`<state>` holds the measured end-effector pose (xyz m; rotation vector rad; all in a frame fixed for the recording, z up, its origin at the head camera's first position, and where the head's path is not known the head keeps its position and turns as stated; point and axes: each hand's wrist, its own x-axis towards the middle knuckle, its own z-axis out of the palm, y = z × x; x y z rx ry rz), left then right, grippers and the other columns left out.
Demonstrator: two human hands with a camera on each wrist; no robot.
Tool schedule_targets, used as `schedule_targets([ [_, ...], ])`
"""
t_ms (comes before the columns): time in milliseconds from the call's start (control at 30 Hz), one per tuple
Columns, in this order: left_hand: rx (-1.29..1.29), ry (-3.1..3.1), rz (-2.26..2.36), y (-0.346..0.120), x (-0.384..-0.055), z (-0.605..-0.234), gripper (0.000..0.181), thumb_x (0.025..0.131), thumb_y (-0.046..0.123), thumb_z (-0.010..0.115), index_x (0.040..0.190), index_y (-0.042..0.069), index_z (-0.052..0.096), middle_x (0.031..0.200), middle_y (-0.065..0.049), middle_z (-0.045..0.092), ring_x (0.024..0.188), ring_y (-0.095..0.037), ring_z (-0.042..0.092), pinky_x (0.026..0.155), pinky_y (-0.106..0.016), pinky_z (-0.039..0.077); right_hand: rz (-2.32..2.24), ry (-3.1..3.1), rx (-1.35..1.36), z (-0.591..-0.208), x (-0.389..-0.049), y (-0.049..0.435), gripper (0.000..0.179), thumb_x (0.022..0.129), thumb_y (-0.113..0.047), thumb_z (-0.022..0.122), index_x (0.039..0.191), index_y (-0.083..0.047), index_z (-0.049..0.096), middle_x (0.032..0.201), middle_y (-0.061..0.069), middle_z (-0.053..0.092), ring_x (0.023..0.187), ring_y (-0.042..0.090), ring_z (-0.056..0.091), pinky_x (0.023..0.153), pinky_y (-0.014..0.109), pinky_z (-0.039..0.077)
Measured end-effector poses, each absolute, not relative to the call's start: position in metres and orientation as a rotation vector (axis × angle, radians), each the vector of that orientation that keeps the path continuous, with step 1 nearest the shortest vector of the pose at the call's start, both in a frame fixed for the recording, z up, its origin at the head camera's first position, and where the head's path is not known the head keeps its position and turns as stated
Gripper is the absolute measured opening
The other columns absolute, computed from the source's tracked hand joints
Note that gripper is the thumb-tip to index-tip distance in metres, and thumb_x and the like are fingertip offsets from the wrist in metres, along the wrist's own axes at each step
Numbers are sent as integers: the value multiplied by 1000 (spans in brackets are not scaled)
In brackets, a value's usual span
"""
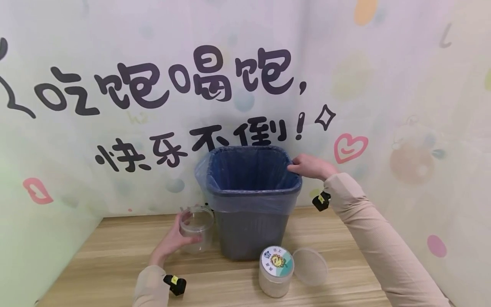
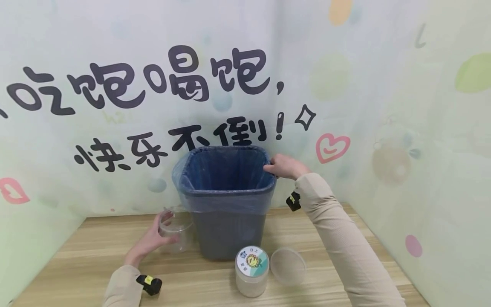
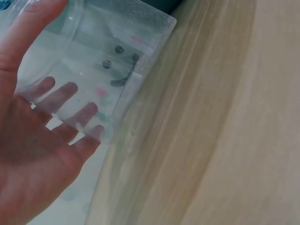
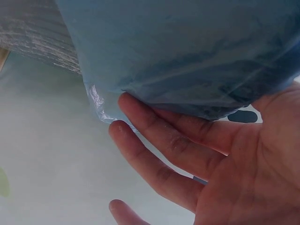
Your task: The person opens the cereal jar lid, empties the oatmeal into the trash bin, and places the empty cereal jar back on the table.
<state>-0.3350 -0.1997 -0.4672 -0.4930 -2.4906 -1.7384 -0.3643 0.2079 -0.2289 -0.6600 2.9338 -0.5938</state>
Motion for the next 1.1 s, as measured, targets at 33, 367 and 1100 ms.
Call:
schedule_targets([
  [33,-494,-2490,-1741,-200,-335,-468,100,71,6,84,146,-1,18,149,-30,27,135,-48,26,106,-61,22,-599,2930,-659,-229,-365,208,31,96,-18,47,66,-13,44,62,-2,38,58,14,37,58,29,32],
  [367,-536,-2455,-1792,-200,-341,-472,101,69,2,84,145,-2,17,146,-33,27,133,-50,27,104,-63,25,-693,2911,-649,-232,-367,210,33,97,-17,46,64,-13,41,60,-3,36,56,13,35,57,29,30],
  [1100,-599,-2620,-1453,-218,-313,-420,96,73,13,83,145,-8,23,145,-36,25,129,-58,27,99,-69,26,-999,2778,-523,-248,-368,218,43,102,-24,41,130,7,52,113,17,59,107,30,54,90,49,47],
])
